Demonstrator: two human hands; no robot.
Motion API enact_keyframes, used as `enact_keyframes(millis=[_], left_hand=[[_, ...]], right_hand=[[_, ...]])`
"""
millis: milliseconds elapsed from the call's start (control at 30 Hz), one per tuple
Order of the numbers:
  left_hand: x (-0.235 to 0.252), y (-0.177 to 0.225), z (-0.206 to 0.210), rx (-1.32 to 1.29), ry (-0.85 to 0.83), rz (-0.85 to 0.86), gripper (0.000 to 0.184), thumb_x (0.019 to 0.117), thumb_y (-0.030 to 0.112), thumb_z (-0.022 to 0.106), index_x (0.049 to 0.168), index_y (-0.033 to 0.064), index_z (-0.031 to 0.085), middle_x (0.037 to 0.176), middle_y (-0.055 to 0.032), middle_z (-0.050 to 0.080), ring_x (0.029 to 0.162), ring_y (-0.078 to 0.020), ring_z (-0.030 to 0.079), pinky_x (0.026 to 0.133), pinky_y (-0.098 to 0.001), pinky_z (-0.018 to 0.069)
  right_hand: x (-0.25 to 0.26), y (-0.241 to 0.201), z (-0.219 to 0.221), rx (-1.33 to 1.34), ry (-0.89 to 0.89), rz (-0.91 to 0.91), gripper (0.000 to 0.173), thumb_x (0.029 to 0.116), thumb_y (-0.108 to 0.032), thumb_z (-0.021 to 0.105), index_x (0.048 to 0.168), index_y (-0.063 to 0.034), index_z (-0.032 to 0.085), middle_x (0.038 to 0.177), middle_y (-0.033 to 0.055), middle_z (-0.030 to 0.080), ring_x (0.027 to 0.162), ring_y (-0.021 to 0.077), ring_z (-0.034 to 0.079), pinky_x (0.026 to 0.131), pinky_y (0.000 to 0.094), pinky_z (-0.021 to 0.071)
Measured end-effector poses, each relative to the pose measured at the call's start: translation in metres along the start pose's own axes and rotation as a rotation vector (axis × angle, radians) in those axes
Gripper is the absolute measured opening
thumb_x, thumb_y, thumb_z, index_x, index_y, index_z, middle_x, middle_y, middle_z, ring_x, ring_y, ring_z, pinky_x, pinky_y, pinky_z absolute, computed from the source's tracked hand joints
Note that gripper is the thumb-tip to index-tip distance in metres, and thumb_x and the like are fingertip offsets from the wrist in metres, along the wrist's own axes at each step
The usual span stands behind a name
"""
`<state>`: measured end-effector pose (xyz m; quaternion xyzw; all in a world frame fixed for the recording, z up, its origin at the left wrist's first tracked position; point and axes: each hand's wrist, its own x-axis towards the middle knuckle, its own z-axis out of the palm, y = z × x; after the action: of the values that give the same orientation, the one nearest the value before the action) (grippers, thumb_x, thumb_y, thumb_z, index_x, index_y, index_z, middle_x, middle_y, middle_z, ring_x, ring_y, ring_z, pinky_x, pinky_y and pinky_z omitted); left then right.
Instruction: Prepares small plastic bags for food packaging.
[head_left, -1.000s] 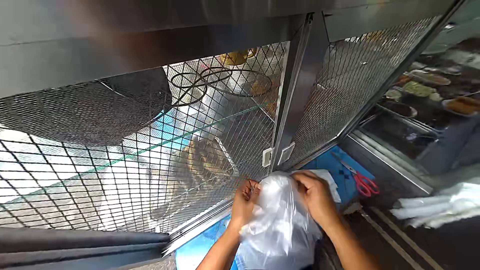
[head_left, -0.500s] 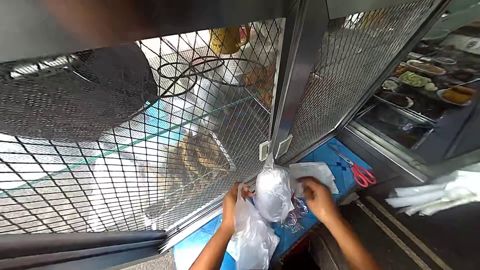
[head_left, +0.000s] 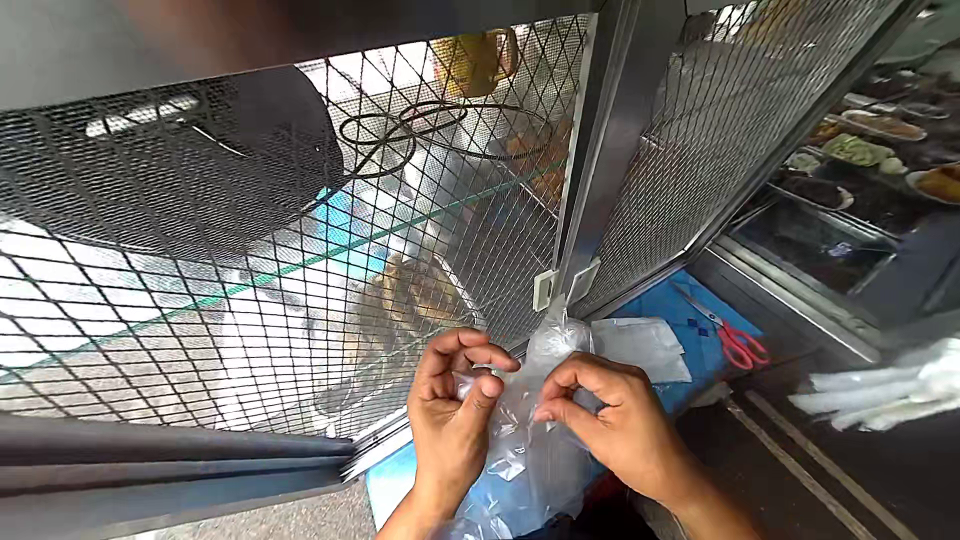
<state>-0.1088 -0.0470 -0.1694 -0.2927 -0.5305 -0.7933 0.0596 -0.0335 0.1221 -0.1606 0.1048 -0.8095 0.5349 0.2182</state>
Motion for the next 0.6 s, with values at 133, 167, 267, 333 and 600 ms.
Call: enact_keyframes(millis=[133, 167, 267, 333, 600], left_hand=[[-0.008, -0.005, -0.009, 0.0, -0.082, -0.147, 0.048, 0.0807, 0.03, 0.087, 0.12, 0.0129, 0.066, 0.099, -0.005, 0.075, 0.087, -0.0092, 0.071, 0.074, -0.0191, 0.0577], [-0.009, -0.006, -0.008, 0.005, -0.113, -0.165, 0.045, 0.0805, 0.024, 0.087, 0.118, 0.0112, 0.067, 0.099, -0.0064, 0.075, 0.089, -0.0109, 0.071, 0.076, -0.0205, 0.0574], [-0.01, -0.008, -0.005, 0.006, -0.12, -0.18, 0.029, 0.0842, 0.011, 0.082, 0.11, 0.0087, 0.07, 0.095, -0.0092, 0.076, 0.088, -0.0142, 0.073, 0.079, -0.0247, 0.0601], [-0.009, -0.008, -0.002, 0.003, -0.048, -0.195, 0.024, 0.0838, 0.011, 0.082, 0.105, 0.0111, 0.073, 0.091, -0.0086, 0.076, 0.082, -0.0135, 0.074, 0.075, -0.0252, 0.0613], [-0.007, -0.014, -0.004, -0.338, -0.164, -0.374, 0.023, 0.0863, 0.031, 0.081, 0.099, 0.0125, 0.075, 0.081, 0.0027, 0.071, 0.07, -0.0009, 0.066, 0.067, -0.0178, 0.0574]], right_hand=[[0.001, 0.0, -0.001, -0.052, 0.075, -0.023, 0.008, 0.0969, -0.014, 0.069, 0.097, -0.007, 0.074, 0.092, -0.0012, 0.074, 0.087, 0.004, 0.07, 0.082, 0.0212, 0.0606], [0.002, -0.001, -0.001, -0.069, 0.097, -0.036, 0.008, 0.0976, -0.012, 0.068, 0.099, -0.0072, 0.074, 0.093, -0.0012, 0.074, 0.088, 0.0043, 0.071, 0.083, 0.0212, 0.0606], [0.001, -0.002, 0.001, -0.153, 0.16, -0.068, 0.009, 0.0971, -0.012, 0.068, 0.101, -0.0075, 0.075, 0.094, -0.0021, 0.075, 0.089, 0.0032, 0.07, 0.084, 0.0198, 0.06], [-0.001, -0.001, 0.001, -0.2, 0.19, -0.078, 0.011, 0.0971, -0.017, 0.069, 0.098, -0.0077, 0.075, 0.091, -0.0024, 0.074, 0.086, 0.0022, 0.069, 0.08, 0.0186, 0.0589], [-0.006, 0.0, 0.001, 0.087, 0.188, -0.054, 0.023, 0.1035, -0.024, 0.062, 0.093, -0.0056, 0.07, 0.086, -0.0001, 0.067, 0.084, 0.0039, 0.064, 0.077, 0.02, 0.0561]])
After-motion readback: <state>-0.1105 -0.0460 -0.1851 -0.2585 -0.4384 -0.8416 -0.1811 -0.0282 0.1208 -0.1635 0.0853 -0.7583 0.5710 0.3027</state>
